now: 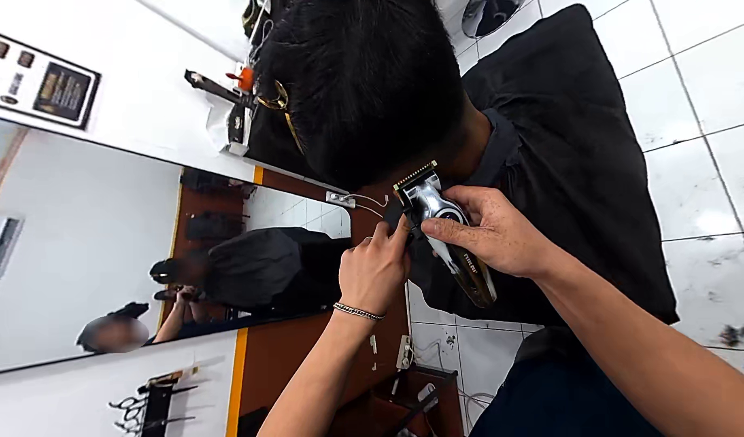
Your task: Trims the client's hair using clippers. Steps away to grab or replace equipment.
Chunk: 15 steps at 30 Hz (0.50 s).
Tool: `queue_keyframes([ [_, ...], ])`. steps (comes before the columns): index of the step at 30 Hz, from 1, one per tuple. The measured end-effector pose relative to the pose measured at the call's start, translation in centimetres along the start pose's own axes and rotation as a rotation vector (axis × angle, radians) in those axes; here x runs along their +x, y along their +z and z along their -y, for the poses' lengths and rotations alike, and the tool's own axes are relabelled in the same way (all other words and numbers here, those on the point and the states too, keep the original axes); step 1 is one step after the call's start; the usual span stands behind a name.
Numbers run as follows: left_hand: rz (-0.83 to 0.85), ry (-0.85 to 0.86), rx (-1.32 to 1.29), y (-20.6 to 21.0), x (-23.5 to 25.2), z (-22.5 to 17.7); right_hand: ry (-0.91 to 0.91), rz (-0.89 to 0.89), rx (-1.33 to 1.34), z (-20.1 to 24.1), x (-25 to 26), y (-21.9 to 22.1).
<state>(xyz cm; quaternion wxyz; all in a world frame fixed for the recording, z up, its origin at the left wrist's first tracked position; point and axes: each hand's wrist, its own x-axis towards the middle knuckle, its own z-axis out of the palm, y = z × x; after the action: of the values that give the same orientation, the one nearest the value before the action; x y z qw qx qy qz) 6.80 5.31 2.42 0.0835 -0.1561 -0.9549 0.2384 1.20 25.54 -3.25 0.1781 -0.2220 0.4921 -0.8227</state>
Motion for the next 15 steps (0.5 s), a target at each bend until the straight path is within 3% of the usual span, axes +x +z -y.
queue_keyframes([
  [15, -0.077, 0.058, -0.018, 1.6, 1.1, 1.4, -0.032, -0.039, -0.081, 0.7, 0.8, 0.0],
])
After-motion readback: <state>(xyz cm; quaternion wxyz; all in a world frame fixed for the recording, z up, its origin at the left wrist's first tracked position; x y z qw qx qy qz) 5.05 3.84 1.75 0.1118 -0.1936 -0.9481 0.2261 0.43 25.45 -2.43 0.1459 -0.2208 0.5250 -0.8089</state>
